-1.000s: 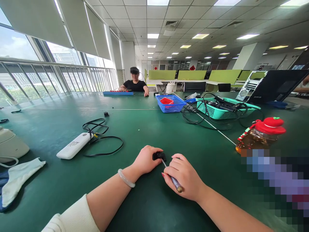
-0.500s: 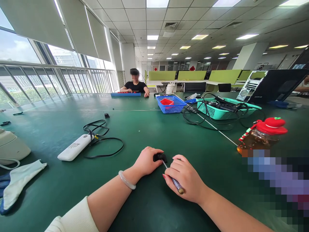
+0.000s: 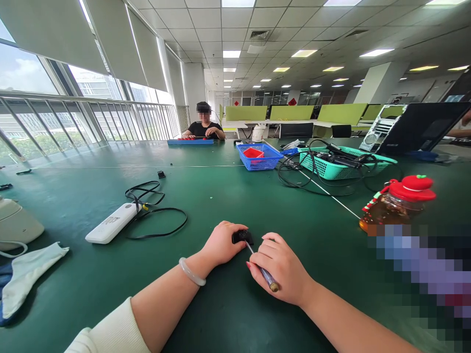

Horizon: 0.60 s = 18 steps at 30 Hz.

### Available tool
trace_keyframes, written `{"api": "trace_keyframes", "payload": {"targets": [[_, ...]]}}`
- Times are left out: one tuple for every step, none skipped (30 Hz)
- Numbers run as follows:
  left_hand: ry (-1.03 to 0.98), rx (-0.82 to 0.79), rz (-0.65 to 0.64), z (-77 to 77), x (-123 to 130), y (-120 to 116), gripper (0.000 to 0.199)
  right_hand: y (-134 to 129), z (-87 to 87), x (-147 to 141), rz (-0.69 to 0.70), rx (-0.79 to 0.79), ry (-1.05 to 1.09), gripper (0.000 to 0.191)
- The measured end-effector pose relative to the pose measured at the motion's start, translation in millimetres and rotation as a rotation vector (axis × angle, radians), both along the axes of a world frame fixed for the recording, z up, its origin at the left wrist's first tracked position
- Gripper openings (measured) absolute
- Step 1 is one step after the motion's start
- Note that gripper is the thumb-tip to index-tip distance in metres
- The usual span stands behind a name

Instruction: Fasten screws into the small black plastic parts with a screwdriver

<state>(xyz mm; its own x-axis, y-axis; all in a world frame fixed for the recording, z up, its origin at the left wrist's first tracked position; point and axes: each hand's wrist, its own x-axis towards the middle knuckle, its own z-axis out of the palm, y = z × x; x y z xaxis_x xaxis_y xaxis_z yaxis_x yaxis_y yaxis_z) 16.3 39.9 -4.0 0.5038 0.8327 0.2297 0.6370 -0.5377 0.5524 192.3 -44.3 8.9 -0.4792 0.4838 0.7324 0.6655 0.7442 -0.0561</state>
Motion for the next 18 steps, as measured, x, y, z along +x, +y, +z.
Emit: {"api": "trace_keyframes", "payload": {"targets": [[0.0, -0.005, 0.005, -0.2, 0.0, 0.1, 0.041, -0.1, 0.3, 0.1, -0.002, -0.002, -0.001, 0.021], [-0.001, -0.01, 0.01, -0.5, -0.1, 0.2, 0.043, -0.1, 0.6, 0.1, -0.005, -0.004, -0.003, 0.021], [-0.003, -0.015, 0.016, -0.8, -0.2, 0.2, 0.044, -0.2, 0.9, 0.2, -0.006, -0.007, -0.003, 0.021], [-0.005, -0.018, 0.021, -0.9, -0.3, 0.3, 0.046, -0.2, 1.3, 0.2, -0.007, -0.009, -0.003, 0.021], [-0.007, -0.02, 0.023, -1.0, -0.4, 0.3, 0.046, -0.3, 1.6, 0.2, -0.007, -0.01, -0.002, 0.021], [-0.008, -0.02, 0.025, -0.9, -0.6, 0.4, 0.046, -0.4, 1.8, 0.2, -0.007, -0.01, -0.001, 0.021], [-0.007, -0.02, 0.025, -0.7, -0.7, 0.4, 0.046, -0.5, 2.0, 0.2, -0.007, -0.01, 0.001, 0.021], [-0.005, -0.02, 0.024, -0.2, -0.8, 0.4, 0.045, -0.6, 2.2, 0.2, -0.008, -0.009, 0.004, 0.021], [-0.002, -0.02, 0.021, 0.3, -0.9, 0.4, 0.043, -0.7, 2.3, 0.2, -0.008, -0.009, 0.007, 0.021], [0.002, -0.019, 0.018, 0.9, -0.9, 0.4, 0.042, -0.8, 2.3, 0.3, -0.009, -0.009, 0.011, 0.021], [0.006, -0.019, 0.014, 1.5, -1.0, 0.3, 0.04, -0.8, 2.2, 0.4, -0.01, -0.01, 0.014, 0.021], [0.011, -0.019, 0.011, 2.1, -1.0, 0.2, 0.039, -0.8, 2.2, 0.5, -0.011, -0.011, 0.017, 0.02], [0.014, -0.019, 0.009, 2.7, -1.0, 0.2, 0.038, -0.8, 2.0, 0.7, -0.01, -0.011, 0.02, 0.02], [0.017, -0.021, 0.01, 3.1, -1.1, 0.2, 0.037, -0.8, 1.9, 0.9, -0.01, -0.012, 0.023, 0.02], [0.018, -0.024, 0.011, 3.3, -1.2, 0.2, 0.037, -0.7, 1.7, 1.3, -0.009, -0.013, 0.028, 0.019], [0.018, -0.028, 0.013, 3.4, -1.4, 0.2, 0.038, -0.6, 1.6, 1.6, -0.005, -0.017, 0.033, 0.019], [0.016, -0.031, 0.014, 3.4, -1.6, 0.3, 0.038, -0.4, 1.3, 2.0, 0.0, -0.021, 0.037, 0.018], [0.015, -0.035, 0.014, 3.3, -1.8, 0.3, 0.038, -0.3, 1.1, 2.3, 0.008, -0.025, 0.04, 0.018]]}}
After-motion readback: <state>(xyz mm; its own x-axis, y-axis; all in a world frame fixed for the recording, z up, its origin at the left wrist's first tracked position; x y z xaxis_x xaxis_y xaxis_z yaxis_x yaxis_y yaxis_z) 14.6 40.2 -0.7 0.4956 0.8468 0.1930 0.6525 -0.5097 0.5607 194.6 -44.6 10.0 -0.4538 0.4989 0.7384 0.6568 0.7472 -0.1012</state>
